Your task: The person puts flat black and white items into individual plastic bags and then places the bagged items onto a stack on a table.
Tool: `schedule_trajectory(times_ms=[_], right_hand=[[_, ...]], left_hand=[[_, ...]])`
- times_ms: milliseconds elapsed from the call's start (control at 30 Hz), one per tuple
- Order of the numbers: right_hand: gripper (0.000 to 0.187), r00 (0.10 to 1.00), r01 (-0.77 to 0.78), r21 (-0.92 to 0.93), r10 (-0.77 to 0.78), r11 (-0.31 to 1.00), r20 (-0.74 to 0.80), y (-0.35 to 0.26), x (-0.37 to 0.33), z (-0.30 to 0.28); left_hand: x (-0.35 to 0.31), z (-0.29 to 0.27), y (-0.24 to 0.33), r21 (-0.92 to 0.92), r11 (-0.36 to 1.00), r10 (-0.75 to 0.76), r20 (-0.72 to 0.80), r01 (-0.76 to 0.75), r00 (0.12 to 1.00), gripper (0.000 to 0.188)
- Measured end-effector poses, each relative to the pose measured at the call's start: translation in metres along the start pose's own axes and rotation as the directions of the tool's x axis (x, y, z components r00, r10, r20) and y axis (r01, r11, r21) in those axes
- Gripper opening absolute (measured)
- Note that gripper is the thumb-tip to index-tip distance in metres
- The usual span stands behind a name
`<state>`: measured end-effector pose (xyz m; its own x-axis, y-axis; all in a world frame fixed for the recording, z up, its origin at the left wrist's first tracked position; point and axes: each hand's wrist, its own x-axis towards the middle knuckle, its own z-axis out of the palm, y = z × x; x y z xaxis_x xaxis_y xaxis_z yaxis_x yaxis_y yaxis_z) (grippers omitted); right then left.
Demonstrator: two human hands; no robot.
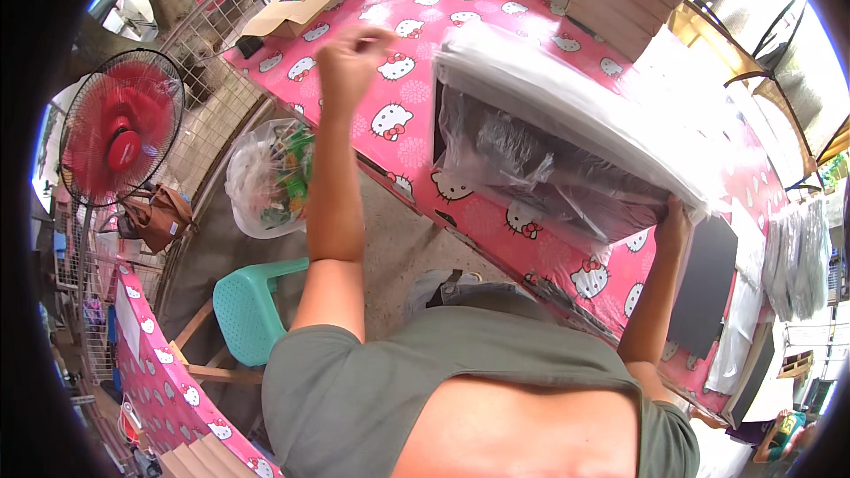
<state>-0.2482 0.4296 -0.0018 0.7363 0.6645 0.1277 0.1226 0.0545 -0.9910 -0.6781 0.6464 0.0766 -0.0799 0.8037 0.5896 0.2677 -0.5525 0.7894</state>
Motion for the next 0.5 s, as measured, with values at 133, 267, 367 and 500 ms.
schedule_trajectory(times_ms=[133, 267, 367, 500], right_hand=[[0.044, 0.996, -0.088, 0.030, 0.087, 0.996, 0.031, 0.009, 0.011, -0.005], [0.046, 0.997, 0.017, -0.037, -0.014, 0.999, 0.076, 0.039, 0.028, -0.028], [0.048, 0.994, 0.093, -0.005, -0.093, 0.996, 0.056, 0.022, 0.013, -0.010], [0.053, 0.979, 0.202, 0.048, -0.201, 0.978, -0.027, -0.002, 0.003, 0.013]], left_hand=[[0.009, -0.029, -0.010, 0.014, 1.000, 0.019, -0.079, -0.018, 0.997, 0.011], [-0.008, 0.033, 0.056, -0.053, 0.850, 0.526, 0.152, -0.524, 0.837, 0.022], [-0.019, 0.045, 0.056, 0.177, 0.637, 0.566, 0.554, -0.750, 0.611, 0.029], [0.003, 0.010, 0.001, 0.189, 0.830, 0.430, 0.381, -0.524, 0.818, 0.017]])
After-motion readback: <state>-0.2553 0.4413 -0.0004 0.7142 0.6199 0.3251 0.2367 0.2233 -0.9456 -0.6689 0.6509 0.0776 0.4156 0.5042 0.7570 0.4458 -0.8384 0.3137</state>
